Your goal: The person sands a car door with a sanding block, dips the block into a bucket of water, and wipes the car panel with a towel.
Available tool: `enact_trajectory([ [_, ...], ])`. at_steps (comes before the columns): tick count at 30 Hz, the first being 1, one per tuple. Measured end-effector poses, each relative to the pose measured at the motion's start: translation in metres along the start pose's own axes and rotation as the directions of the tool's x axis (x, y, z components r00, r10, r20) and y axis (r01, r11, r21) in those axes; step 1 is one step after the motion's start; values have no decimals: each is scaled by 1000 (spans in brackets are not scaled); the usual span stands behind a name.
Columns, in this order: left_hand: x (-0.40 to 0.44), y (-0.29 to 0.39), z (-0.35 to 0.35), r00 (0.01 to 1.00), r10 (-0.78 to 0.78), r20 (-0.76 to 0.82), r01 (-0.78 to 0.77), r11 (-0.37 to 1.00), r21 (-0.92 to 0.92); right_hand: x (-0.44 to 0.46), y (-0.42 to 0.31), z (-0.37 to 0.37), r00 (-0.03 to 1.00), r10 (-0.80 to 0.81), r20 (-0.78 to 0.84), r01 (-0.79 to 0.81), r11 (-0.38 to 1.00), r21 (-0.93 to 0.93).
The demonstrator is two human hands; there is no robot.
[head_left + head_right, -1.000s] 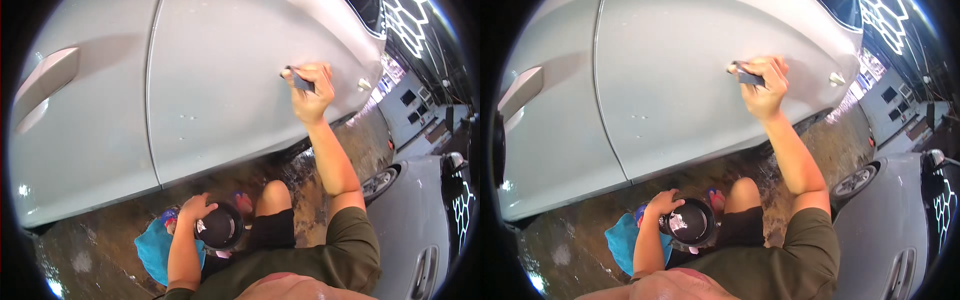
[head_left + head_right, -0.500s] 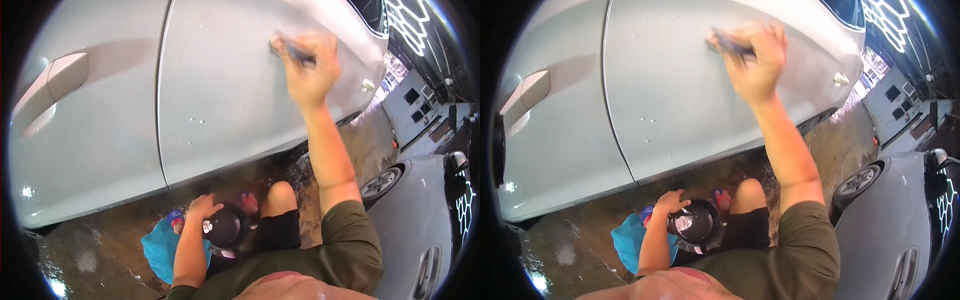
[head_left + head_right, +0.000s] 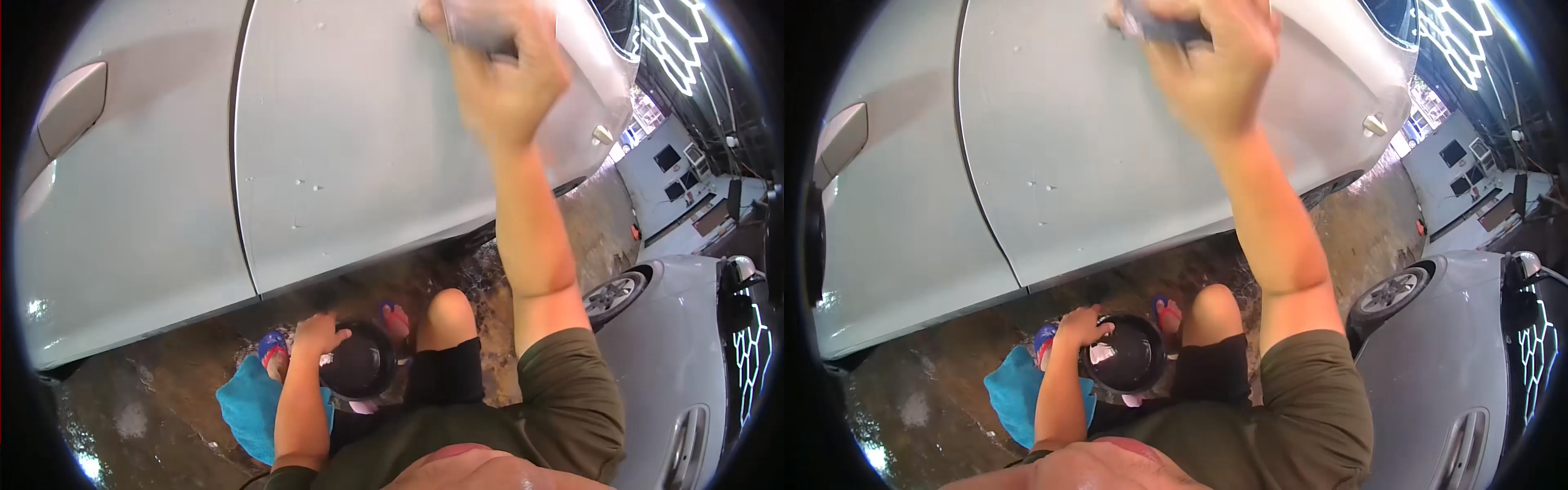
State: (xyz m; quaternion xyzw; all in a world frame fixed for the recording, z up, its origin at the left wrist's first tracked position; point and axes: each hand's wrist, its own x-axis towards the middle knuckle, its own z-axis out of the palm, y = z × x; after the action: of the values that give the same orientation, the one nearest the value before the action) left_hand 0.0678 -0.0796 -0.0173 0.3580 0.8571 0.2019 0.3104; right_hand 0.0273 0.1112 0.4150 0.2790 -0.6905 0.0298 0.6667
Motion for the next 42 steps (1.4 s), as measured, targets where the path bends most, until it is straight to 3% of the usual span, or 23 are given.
enact_trajectory([
  [4, 4, 0, 6, 971, 133, -200, -156, 982, -105, -98, 0, -39, 995, -86, 57, 91, 991, -98],
  [5, 12, -3, 5, 972, 127, -199, -150, 983, -105, -102, 2, -37, 992, -93, 81, 104, 984, -142],
  [6, 14, -7, 8, 977, 121, -174, -140, 985, -101, -67, 5, -19, 983, -181, -15, 180, 982, -49],
  [8, 8, -11, 13, 994, 71, -80, -73, 997, -17, 16, -6, 6, 991, -136, 2, 135, 987, -87],
  [10, 7, -7, 6, 999, 6, -32, -5, 1000, 31, 19, -8, 11, 999, -35, 38, 39, 995, -87],
  [12, 8, -5, 4, 998, -44, -34, 46, 997, 59, -7, 1, 3, 995, -101, 19, 101, 995, -16],
  [15, 4, -1, -2, 983, 81, -167, -98, 991, -95, -90, -16, -26, 994, -90, 68, 92, 995, -25],
  [17, 12, -4, 1, 985, 82, -150, -100, 988, -114, -88, -16, -25, 987, -126, 103, 135, 988, -79],
  [18, 9, -8, 7, 990, 81, -114, -94, 989, -116, -54, -5, -7, 975, -221, 10, 221, 975, -7],
  [20, 12, -17, 13, 997, 37, -67, -38, 999, -20, 21, -14, 17, 990, -135, 28, 137, 989, -56],
  [21, 14, -17, 16, 999, 17, -44, -16, 1000, 22, 16, -11, 16, 992, -127, 24, 128, 991, -42],
  [22, 9, -10, 3, 999, -47, 20, 46, 998, 45, 9, -10, 15, 993, -113, 20, 114, 993, -33],
  [25, 3, -4, -4, 996, -35, -77, 36, 999, 13, -81, -19, -13, 994, -76, 81, 78, 997, -23],
  [26, 6, -10, 2, 989, 30, -148, -39, 998, -58, -119, -22, -27, 984, -97, 152, 105, 993, -50],
  [27, 8, -11, 9, 982, 56, -178, -69, 995, -68, -128, -29, -20, 993, -86, 82, 96, 987, -126],
  [29, 9, -17, 15, 969, 94, -230, -110, 992, -61, -65, -22, 2, 980, -196, -27, 194, 980, -48],
  [32, 7, -15, 5, 999, -23, -41, 22, 999, -27, 16, -22, 26, 999, -44, 12, 44, 998, -44],
  [33, 0, -12, 3, 998, -59, 17, 59, 998, 1, 15, -29, 25, 997, 58, 55, -56, 997, -51],
  [35, 0, -8, -3, 998, -36, -54, 34, 999, -34, -15, -32, 14, 997, 1, 77, -1, 1000, -4],
  [36, 1, -7, -3, 995, -10, -103, 4, 998, -60, -51, -25, 3, 987, -150, 53, 147, 988, 53],
  [39, 4, -11, 3, 981, 51, -186, -73, 991, -109, -87, -40, -12, 979, -89, 182, 102, 992, -68],
  [42, -3, -13, 2, 997, 3, -77, -7, 999, -49, 2, -27, 27, 998, -65, -8, 65, 998, 4],
])
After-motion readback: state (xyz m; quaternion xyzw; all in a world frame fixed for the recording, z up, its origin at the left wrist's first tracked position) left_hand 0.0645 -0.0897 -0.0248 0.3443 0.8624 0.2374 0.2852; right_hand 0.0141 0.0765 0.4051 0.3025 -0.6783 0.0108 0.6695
